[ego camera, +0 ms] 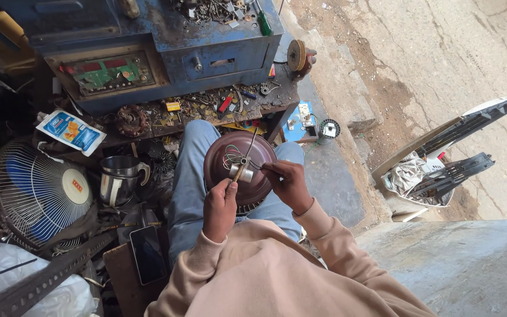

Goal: Repairing a ceiling fan motor by adjusting wiring and testing components.

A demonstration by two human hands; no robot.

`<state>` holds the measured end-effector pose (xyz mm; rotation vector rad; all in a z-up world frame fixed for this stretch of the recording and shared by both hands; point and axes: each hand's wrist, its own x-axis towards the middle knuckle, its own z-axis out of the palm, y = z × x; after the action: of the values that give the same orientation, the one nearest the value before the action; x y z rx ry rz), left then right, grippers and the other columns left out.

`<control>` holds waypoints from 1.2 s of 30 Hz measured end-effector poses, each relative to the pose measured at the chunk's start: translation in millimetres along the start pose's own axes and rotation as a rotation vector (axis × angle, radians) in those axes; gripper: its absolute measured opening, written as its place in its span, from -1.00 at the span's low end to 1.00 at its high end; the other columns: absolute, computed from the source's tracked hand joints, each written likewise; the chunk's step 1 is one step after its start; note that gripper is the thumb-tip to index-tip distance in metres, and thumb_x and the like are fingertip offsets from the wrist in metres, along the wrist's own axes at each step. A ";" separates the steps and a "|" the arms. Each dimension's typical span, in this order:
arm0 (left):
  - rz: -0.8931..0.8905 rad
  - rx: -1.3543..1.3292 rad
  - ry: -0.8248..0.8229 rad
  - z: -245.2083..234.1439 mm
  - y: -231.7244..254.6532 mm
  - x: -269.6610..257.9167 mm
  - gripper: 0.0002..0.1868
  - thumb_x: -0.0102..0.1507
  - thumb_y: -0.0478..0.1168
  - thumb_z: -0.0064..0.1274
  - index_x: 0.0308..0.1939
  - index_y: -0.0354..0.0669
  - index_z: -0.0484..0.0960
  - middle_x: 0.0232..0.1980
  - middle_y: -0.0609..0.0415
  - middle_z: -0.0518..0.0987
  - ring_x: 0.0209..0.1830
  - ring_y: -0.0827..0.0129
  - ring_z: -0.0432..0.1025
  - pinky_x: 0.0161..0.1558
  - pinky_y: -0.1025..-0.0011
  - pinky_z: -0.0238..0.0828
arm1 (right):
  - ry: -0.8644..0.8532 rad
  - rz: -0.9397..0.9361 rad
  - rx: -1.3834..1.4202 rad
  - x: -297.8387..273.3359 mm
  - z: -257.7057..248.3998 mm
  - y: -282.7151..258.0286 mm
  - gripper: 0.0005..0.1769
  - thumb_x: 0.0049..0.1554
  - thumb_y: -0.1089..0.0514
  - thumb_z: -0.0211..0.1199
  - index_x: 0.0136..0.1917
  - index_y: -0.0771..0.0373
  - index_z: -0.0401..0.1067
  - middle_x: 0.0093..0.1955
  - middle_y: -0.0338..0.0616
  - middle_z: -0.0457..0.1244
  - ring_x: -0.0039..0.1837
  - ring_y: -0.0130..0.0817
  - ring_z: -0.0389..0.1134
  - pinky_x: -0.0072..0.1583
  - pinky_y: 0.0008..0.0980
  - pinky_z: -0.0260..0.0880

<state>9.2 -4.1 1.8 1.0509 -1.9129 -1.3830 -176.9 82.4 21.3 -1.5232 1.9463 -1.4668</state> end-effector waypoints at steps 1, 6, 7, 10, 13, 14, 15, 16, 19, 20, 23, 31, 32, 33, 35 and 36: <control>0.010 -0.003 0.003 0.1 0.3 0.3 -0.58 0.43 -0.03 -0.10 -0.40 -0.28 0.44 -0.59 -0.14 0.34 -0.62 0.06 0.21 -0.46 0.20 0.19 | 0.007 0.004 0.005 1.0 -0.2 0.6 -0.83 0.08 0.46 0.34 -0.02 0.39 0.57 -0.19 -0.01 0.41 -0.19 -0.31 0.47 -0.13 -0.42 0.42; -0.003 -0.011 0.000 0.4 -1.4 -0.5 -0.57 0.43 -0.03 -0.10 -0.40 -0.29 0.43 -0.58 -0.13 0.33 -0.61 0.09 0.19 -0.47 0.21 0.18 | 0.025 -0.003 -0.035 0.9 -4.7 3.3 -0.84 0.09 0.46 0.33 -0.03 0.38 0.58 -0.18 -0.03 0.42 -0.17 -0.37 0.47 -0.13 -0.42 0.43; -0.007 -0.014 -0.001 1.4 -2.3 0.2 -0.58 0.43 -0.04 -0.09 -0.40 -0.29 0.43 -0.59 -0.13 0.32 -0.61 0.10 0.17 -0.47 0.22 0.17 | 0.004 0.036 0.017 -0.7 -4.6 9.8 -0.82 0.09 0.46 0.33 -0.01 0.39 0.57 -0.19 -0.05 0.40 -0.17 -0.38 0.46 -0.12 -0.42 0.44; 0.000 -0.022 -0.001 -0.6 -0.9 2.7 -0.58 0.43 -0.04 -0.08 -0.39 -0.30 0.43 -0.59 -0.12 0.30 -0.61 0.15 0.14 -0.47 0.23 0.16 | 0.003 0.014 0.101 -7.8 -17.2 45.9 -0.80 0.14 0.48 0.27 0.05 0.39 0.54 -0.16 -0.12 0.41 -0.11 -0.44 0.45 -0.05 -0.43 0.46; -0.011 -0.057 -0.027 1.9 -3.6 -3.0 -0.58 0.43 -0.04 -0.09 -0.40 -0.29 0.42 -0.60 -0.09 0.28 -0.61 0.22 0.13 -0.48 0.25 0.15 | 0.037 0.220 0.423 -17.9 -44.8 74.1 -0.87 0.26 0.39 0.25 0.09 0.44 0.52 -0.16 -0.18 0.39 -0.17 -0.55 0.30 -0.11 -0.51 0.28; -0.023 -0.082 -0.042 3.3 -4.7 -3.3 -0.57 0.44 -0.03 -0.09 -0.41 -0.29 0.42 -0.60 -0.07 0.27 -0.61 0.26 0.12 -0.49 0.25 0.14 | 0.050 0.472 0.716 -17.7 -55.3 81.1 -0.83 0.33 0.28 0.27 0.09 0.49 0.51 -0.21 -0.20 0.35 -0.28 -0.61 0.15 -0.23 -0.58 0.10; -0.019 -0.080 -0.043 3.9 -5.6 -2.4 -0.57 0.44 -0.03 -0.09 -0.41 -0.29 0.42 -0.60 -0.07 0.27 -0.61 0.26 0.12 -0.49 0.25 0.14 | 0.053 0.469 0.718 -8.1 -63.2 58.0 -0.83 0.33 0.28 0.27 0.09 0.49 0.51 -0.21 -0.20 0.35 -0.28 -0.61 0.15 -0.23 -0.58 0.10; -0.023 -0.085 -0.051 4.5 -6.5 -1.4 -0.56 0.43 -0.02 -0.09 -0.41 -0.28 0.41 -0.60 -0.06 0.26 -0.61 0.29 0.12 -0.50 0.26 0.14 | -0.071 0.502 0.868 1.5 -71.3 34.9 -0.73 0.32 0.22 0.25 0.20 0.47 0.51 -0.24 -0.31 0.28 -0.27 -0.62 0.11 -0.21 -0.59 0.10; -0.023 -0.089 -0.068 7.7 -6.4 -3.3 -0.56 0.43 -0.02 -0.08 -0.41 -0.28 0.40 -0.60 -0.02 0.25 -0.61 0.35 0.10 -0.50 0.28 0.14 | -0.307 0.570 1.151 24.1 -82.3 -5.6 -0.74 0.30 0.15 0.24 0.14 0.40 0.47 0.07 -0.30 0.29 -0.25 -0.62 0.08 -0.18 -0.57 0.14; -0.016 -0.085 -0.073 8.2 -6.2 -4.8 -0.55 0.44 -0.01 -0.08 -0.42 -0.28 0.39 -0.60 0.00 0.25 -0.61 0.37 0.10 -0.49 0.30 0.14 | -0.421 0.599 1.288 30.8 -83.0 -14.3 -0.81 0.28 0.14 0.24 -0.02 0.34 0.43 0.41 -0.18 0.37 -0.24 -0.59 0.09 -0.16 -0.55 0.17; -0.013 -0.111 -0.091 10.7 -12.2 -2.8 -0.55 0.44 -0.02 -0.08 -0.42 -0.28 0.39 -0.60 0.03 0.22 -0.59 0.42 0.09 -0.49 0.31 0.14 | -0.391 0.792 1.367 30.9 -67.3 -2.9 -0.61 0.29 0.17 0.21 0.32 0.40 0.52 0.00 -0.17 0.18 -0.20 -0.54 0.10 -0.13 -0.55 0.16; -0.045 -0.152 -0.111 12.1 -21.2 -7.6 -0.60 0.43 -0.09 -0.08 -0.42 -0.29 0.41 -0.60 0.01 0.20 -0.58 0.41 0.06 -0.50 0.29 0.09 | -0.194 0.689 1.294 28.9 -61.6 11.2 -0.84 0.31 0.17 0.21 0.05 0.32 0.41 0.55 0.01 0.17 -0.20 -0.61 0.15 -0.14 -0.55 0.23; -0.042 -0.137 -0.105 12.6 -22.1 -7.1 -0.60 0.43 -0.09 -0.08 -0.42 -0.29 0.41 -0.60 0.00 0.21 -0.59 0.39 0.07 -0.50 0.29 0.09 | -0.149 0.768 1.279 26.8 -59.8 16.5 -0.83 0.30 0.16 0.19 0.07 0.32 0.41 0.53 0.01 0.17 -0.22 -0.61 0.15 -0.15 -0.56 0.23; -0.041 -0.137 -0.106 13.0 -21.9 -5.4 -0.60 0.43 -0.09 -0.08 -0.42 -0.29 0.41 -0.60 0.00 0.21 -0.59 0.39 0.07 -0.50 0.29 0.09 | -0.148 0.766 1.278 26.5 -54.7 20.9 -0.83 0.30 0.16 0.19 0.07 0.32 0.41 0.53 0.01 0.17 -0.22 -0.61 0.15 -0.15 -0.56 0.23; -0.009 -0.106 -0.090 13.8 -22.5 -4.7 -0.58 0.44 -0.08 -0.08 -0.42 -0.30 0.40 -0.59 -0.03 0.22 -0.59 0.36 0.07 -0.49 0.29 0.12 | -0.247 0.802 1.414 23.6 -43.6 29.7 -0.81 0.27 0.18 0.17 0.10 0.33 0.43 0.54 0.10 0.16 -0.18 -0.62 0.16 -0.17 -0.60 0.20; -0.013 -0.107 -0.090 13.7 -19.9 -5.7 -0.58 0.44 -0.08 -0.08 -0.42 -0.30 0.40 -0.59 -0.03 0.22 -0.59 0.36 0.07 -0.49 0.29 0.12 | -0.247 0.806 1.415 24.2 -40.6 24.4 -0.81 0.27 0.18 0.17 0.10 0.33 0.43 0.54 0.10 0.16 -0.18 -0.62 0.16 -0.17 -0.60 0.20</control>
<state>6.8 4.5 -21.4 0.9664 -1.8755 -1.5456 -229.6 82.5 28.2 -0.1971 0.6997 -1.4852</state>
